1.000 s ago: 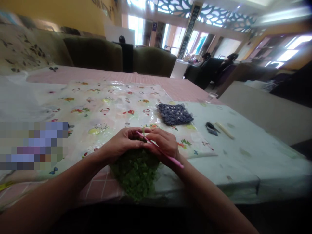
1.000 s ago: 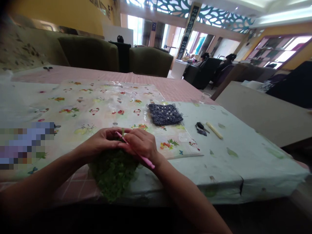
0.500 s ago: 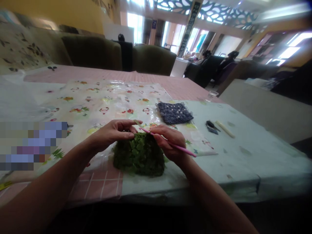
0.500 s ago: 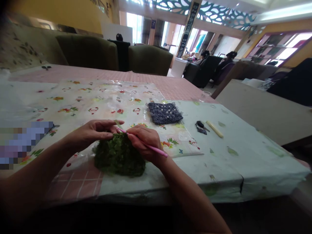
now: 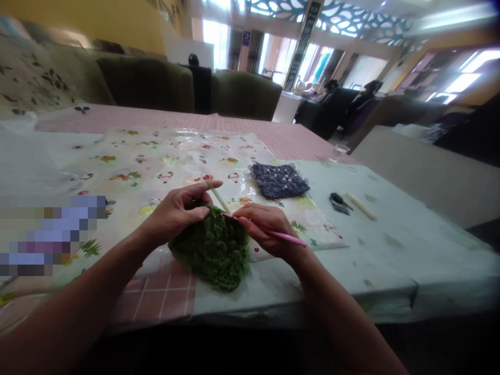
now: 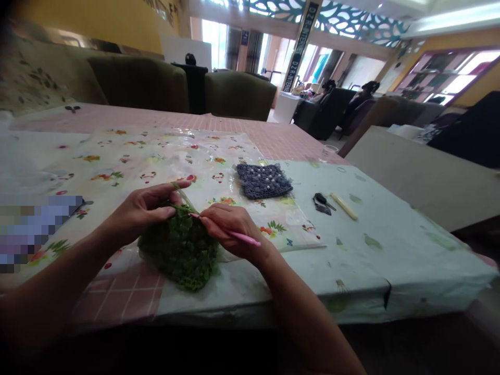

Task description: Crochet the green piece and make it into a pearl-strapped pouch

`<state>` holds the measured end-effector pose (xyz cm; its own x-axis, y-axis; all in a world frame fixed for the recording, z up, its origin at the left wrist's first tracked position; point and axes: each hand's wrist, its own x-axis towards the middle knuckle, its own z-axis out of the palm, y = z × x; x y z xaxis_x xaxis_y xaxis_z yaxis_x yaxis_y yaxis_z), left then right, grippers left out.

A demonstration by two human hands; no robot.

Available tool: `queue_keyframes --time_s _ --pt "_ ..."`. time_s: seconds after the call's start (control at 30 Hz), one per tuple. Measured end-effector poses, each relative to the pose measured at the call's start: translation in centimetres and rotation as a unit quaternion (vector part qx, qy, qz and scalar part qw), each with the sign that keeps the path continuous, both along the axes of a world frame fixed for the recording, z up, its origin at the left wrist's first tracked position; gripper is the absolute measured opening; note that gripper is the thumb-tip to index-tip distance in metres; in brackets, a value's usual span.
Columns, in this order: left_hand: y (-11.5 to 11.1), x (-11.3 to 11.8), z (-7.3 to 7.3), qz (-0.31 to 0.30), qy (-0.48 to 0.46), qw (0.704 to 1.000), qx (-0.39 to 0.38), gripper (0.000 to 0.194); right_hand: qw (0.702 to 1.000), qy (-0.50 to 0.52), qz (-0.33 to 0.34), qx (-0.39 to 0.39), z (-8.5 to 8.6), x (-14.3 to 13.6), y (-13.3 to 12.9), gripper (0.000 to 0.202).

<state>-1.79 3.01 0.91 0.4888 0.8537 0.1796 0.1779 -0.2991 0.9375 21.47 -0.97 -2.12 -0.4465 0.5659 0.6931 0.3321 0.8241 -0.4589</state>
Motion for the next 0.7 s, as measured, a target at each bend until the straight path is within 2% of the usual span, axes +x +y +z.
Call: queue_keyframes --time_s 0.17,0.27,0.4,0.5,0.6,0.7 --pt "-0.9 0.8 0.2 0.043 0.091 0.982 0.161 0.046 0.993 -0.069 -0.078 0.046 -0.5 -0.7 -0.2 0.022" --pt "-1.1 1.3 0.0 0.055 0.103 0.98 0.163 0.049 0.971 -0.141 -0.145 0.129 -0.9 -1.3 -0.2 0.024" --pt "-1.3 2.0 -0.8 0.069 0.084 0.993 0.05 0.077 0.925 -0.171 -0.229 0.248 -1.6 -2.1 0.0 0.028" --pt "-1.6 2.5 -1.6 0.058 -0.012 0.995 -0.075 0.083 0.904 -0.165 -0.282 0.276 -2.1 -2.8 -0.3 0.027" --pt "-1.9 2.7 -1.9 0.039 -0.119 0.973 -0.193 0.082 0.892 -0.158 -0.319 0.278 -2.3 -3.2 -0.9 0.021" --pt "-2.0 2.7 -1.8 -0.006 -0.17 0.939 -0.3 0.077 0.899 -0.125 -0.296 0.298 -2.2 -3.0 -1.4 0.012"
